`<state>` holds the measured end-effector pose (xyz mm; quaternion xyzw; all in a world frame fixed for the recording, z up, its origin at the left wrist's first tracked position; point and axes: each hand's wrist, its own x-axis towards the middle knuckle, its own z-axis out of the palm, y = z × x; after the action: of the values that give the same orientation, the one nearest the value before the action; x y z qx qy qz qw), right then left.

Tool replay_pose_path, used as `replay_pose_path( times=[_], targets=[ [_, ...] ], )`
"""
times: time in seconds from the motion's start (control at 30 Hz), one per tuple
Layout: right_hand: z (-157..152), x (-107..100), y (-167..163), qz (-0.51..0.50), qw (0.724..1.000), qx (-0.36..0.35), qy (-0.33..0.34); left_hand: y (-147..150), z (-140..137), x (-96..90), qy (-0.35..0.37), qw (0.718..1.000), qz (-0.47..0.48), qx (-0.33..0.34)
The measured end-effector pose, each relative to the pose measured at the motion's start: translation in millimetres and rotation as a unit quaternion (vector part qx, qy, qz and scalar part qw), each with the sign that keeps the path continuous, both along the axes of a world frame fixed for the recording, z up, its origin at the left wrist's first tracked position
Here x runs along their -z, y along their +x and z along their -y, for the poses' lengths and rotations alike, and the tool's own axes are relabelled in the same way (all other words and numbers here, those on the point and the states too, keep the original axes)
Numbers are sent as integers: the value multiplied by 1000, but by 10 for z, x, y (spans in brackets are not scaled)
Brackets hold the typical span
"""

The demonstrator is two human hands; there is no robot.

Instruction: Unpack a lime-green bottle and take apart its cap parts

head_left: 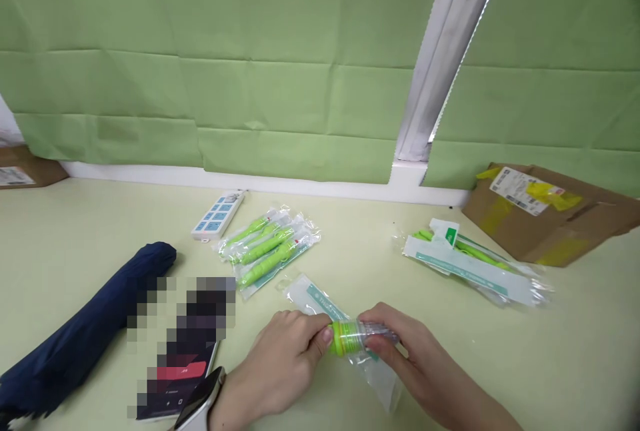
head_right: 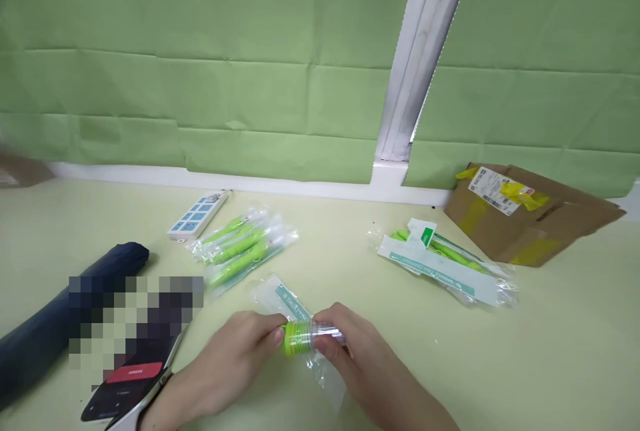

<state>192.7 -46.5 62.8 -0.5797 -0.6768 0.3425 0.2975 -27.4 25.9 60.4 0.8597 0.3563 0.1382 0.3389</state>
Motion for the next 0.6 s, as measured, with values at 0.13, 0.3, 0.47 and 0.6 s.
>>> replay_pose_path(
  times=[0.13, 0.3, 0.47, 0.6],
  targets=[
    [43, -17, 23, -2, 999, -37, 22, -8, -50, -8, -60, 998, 28, 9],
    [13, 37, 22, -43, 998, 10, 36, 9, -58, 35, -41, 998, 42, 14],
    [-103, 138, 17, -125, 987, 88, -58, 46, 18, 169, 225, 973, -42, 16],
    [-115, 141, -33, -161, 978, 92, -91, 38, 34, 188, 292, 952, -92, 30]
  ],
)
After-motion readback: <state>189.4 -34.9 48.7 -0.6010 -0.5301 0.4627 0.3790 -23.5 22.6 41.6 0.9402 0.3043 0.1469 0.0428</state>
